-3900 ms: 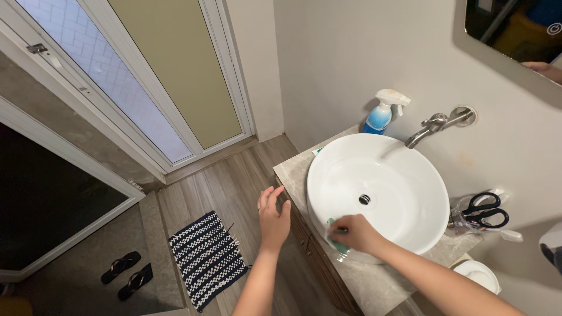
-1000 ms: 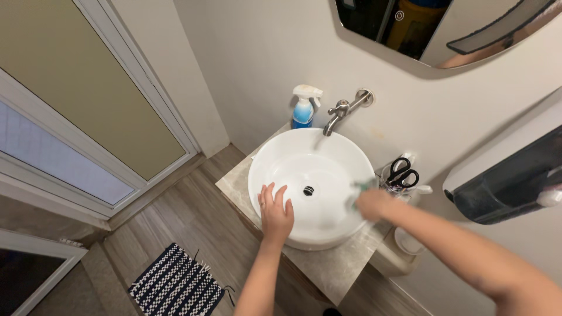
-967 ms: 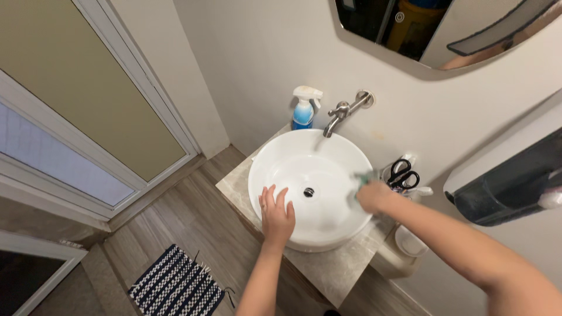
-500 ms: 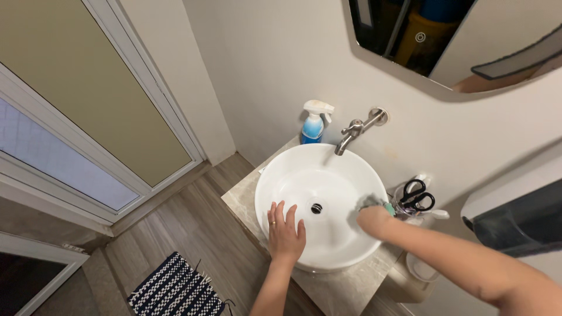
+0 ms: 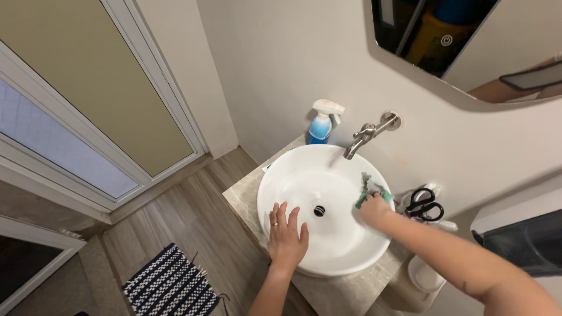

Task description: The person sprays a cleaning solution into a white vessel sink, then wipes the basin and surrounding countertop with a green cloth. They move a toothpaste tube and a toothbrush holder aside to reach under them, then return the items after wiping. The person also wipes the faucet and the wall behind the sink.

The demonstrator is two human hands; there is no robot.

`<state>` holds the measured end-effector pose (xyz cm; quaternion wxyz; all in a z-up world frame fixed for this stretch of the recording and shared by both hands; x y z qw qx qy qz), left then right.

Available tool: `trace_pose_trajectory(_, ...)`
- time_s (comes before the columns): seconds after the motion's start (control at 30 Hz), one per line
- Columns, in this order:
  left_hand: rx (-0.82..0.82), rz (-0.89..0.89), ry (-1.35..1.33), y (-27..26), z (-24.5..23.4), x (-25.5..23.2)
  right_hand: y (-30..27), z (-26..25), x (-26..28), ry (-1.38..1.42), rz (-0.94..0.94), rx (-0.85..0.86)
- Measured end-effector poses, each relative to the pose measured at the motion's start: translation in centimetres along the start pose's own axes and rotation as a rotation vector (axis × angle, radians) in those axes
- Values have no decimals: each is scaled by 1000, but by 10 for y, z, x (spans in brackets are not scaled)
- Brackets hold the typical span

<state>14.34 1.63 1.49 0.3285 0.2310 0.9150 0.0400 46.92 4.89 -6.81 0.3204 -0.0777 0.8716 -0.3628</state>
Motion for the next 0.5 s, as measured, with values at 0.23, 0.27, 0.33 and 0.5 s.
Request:
trace_pose_trajectory(0.23,-15,3,4,0,-1,1,75,-39,-58,-67,43,-675)
trace_pose_trajectory(0.27,-2,-9,-4,-3,-1,2,75,-44,-55,-39,35,-692)
trace_pose_trajectory(0.33,-16,8,11,-2,0,2,63,-38,-48,73,27,-504)
trace_pose_trajectory(0.5,9,0,33,-2,1,3,-59,-8,20,124,-197,12)
Point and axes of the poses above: each hand's wrist, its own y-axis towards the middle knuckle, its own z-axis out of the palm, x = y × z, the point moved 3 cm from there along y, towards the middle knuckle, and after that the axes turned 10 degrees about x, right-handed, at the moved point
